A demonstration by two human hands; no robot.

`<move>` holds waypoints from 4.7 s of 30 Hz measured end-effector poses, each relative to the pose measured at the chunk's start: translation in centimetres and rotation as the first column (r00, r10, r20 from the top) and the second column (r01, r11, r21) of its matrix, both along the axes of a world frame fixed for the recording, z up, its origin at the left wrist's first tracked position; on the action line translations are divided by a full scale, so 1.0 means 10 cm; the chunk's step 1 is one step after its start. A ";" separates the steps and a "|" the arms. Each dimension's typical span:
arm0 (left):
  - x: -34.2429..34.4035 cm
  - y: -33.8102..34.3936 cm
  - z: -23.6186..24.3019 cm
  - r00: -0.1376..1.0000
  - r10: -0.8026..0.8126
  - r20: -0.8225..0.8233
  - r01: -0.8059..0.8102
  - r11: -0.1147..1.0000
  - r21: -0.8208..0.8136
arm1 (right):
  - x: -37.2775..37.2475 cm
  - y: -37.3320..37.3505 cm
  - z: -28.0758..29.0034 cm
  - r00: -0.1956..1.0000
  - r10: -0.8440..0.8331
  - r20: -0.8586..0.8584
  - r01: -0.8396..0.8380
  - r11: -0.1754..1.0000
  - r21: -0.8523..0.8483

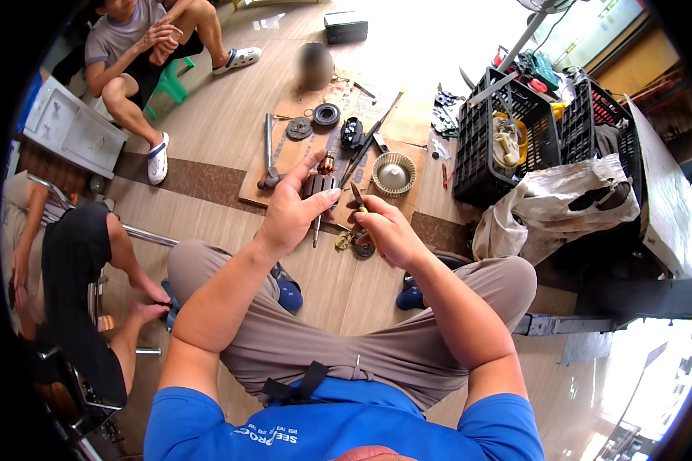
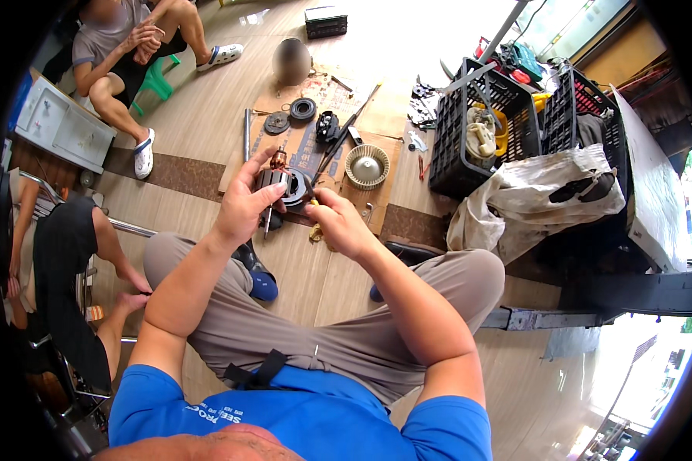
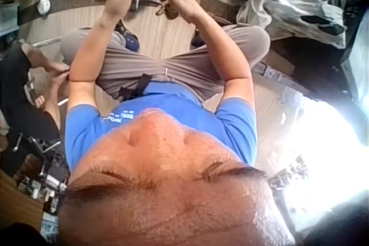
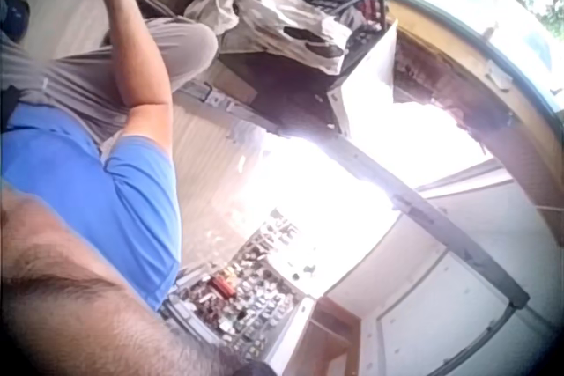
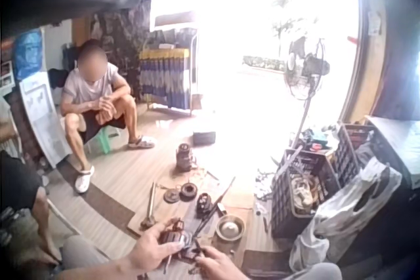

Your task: The person assembles and repairs an electric fan motor by hand, handling small copper components, wires, and screws on a piece of cardboard on the floor while seated.

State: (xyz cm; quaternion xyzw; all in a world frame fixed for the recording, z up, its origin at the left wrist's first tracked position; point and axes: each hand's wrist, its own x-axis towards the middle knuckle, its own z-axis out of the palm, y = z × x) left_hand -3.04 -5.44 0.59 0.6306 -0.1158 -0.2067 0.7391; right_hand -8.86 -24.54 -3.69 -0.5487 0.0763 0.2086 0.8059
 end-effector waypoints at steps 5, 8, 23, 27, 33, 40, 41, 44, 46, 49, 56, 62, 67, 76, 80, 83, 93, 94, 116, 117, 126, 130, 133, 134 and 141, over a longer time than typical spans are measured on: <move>-0.03 -0.02 -0.03 0.999 -0.033 0.031 0.033 0.999 0.009 | -0.01 -0.07 0.14 0.856 0.174 0.486 0.222 0.726 -0.651; -0.06 -0.04 -0.02 0.998 -0.066 0.018 0.066 0.998 -0.006 | -0.03 -0.05 0.12 0.721 0.343 0.603 0.420 0.475 -0.773; -0.08 -0.05 -0.03 0.972 -0.123 0.202 0.082 0.976 0.201 | -0.04 -0.05 0.15 0.620 0.446 0.645 0.612 0.240 -0.754; -0.08 -0.04 -0.06 0.962 -0.123 0.245 0.067 0.973 0.222 | -0.03 -0.05 0.12 0.605 0.458 0.651 0.628 0.227 -0.744; -0.08 -0.04 -0.04 0.949 -0.130 0.288 0.038 0.952 0.304 | -0.03 -0.02 0.11 0.607 0.459 0.649 0.627 0.226 -0.746; -0.09 -0.03 -0.02 0.946 -0.118 0.300 0.024 0.954 0.299 | -0.05 0.00 0.09 0.602 0.424 0.677 0.635 0.261 -0.728; -0.09 -0.03 -0.02 0.945 -0.123 0.302 0.026 0.951 0.307 | -0.05 0.00 0.09 0.605 0.417 0.678 0.627 0.275 -0.729; -0.09 -0.03 -0.02 0.945 -0.124 0.302 0.026 0.951 0.309 | -0.05 0.00 0.08 0.601 0.415 0.683 0.622 0.294 -0.726; -0.09 -0.03 -0.02 0.947 -0.123 0.297 0.027 0.951 0.308 | -0.05 -0.01 0.08 0.604 0.413 0.681 0.611 0.308 -0.729; -0.09 -0.05 -0.01 0.957 -0.116 0.266 0.038 0.959 0.281 | -0.05 -0.01 0.08 0.607 0.405 0.684 0.602 0.327 -0.728; -0.08 -0.03 0.03 0.992 -0.108 0.066 0.098 0.985 0.144 | -0.06 -0.02 0.09 0.604 0.406 0.685 0.607 0.322 -0.726; -0.08 -0.02 0.00 0.992 -0.105 0.073 0.091 0.981 0.172 | -0.06 -0.03 0.13 0.593 0.422 0.686 0.633 0.283 -0.721; -0.10 -0.05 0.02 0.987 -0.105 0.123 0.080 0.978 0.192 | -0.06 -0.04 0.12 0.598 0.431 0.675 0.628 0.272 -0.730; -0.10 -0.06 -0.05 0.971 -0.097 0.220 0.040 0.968 0.249 | -0.04 -0.03 0.08 0.580 0.438 0.687 0.649 0.262 -0.714; -0.11 -0.06 -0.02 0.964 -0.104 0.245 0.027 0.954 0.297 | -0.03 -0.02 0.05 0.558 0.443 0.701 0.682 0.237 -0.692; -0.12 -0.06 -0.02 0.967 -0.093 0.235 0.022 0.957 0.288 | -0.04 0.00 0.04 0.569 0.448 0.689 0.685 0.205 -0.699; -0.12 -0.04 -0.04 0.958 -0.097 0.268 0.013 0.954 0.301 | -0.07 0.02 0.06 0.608 0.391 0.691 0.618 0.312 -0.721; -0.12 -0.03 -0.02 0.965 -0.095 0.245 0.020 0.956 0.294 | -0.06 0.03 0.07 0.588 0.403 0.701 0.640 0.298 -0.708; -0.17 -0.09 -0.05 0.981 -0.057 0.183 0.006 0.964 0.264 | -0.06 0.04 0.04 0.613 0.408 0.676 0.638 0.249 -0.729; -0.17 -0.09 -0.05 0.981 -0.055 0.184 0.005 0.964 0.264 | -0.05 0.03 0.03 0.613 0.409 0.676 0.638 0.250 -0.729; -0.19 -0.10 -0.09 0.949 -0.067 0.309 -0.043 0.941 0.336 | -0.04 0.03 0.04 0.552 0.462 0.694 0.715 0.167 -0.679; -0.19 -0.12 -0.08 0.950 -0.059 0.307 -0.053 0.938 0.343 | -0.04 0.04 0.02 0.570 0.452 0.687 0.696 0.179 -0.695; -0.18 -0.12 -0.11 0.971 -0.048 0.236 -0.032 0.945 0.326 | -0.03 0.06 -0.04 0.580 0.457 0.675 0.688 0.170 -0.706; -0.18 -0.13 -0.13 0.978 -0.039 0.203 -0.025 0.953 0.302 | -0.03 0.05 -0.06 0.582 0.467 0.666 0.689 0.153 -0.709; -0.11 -0.11 -0.42 0.999 0.041 0.004 -0.041 0.950 0.309 | 0.04 0.11 -0.43 0.672 0.493 0.553 0.540 0.184 -0.821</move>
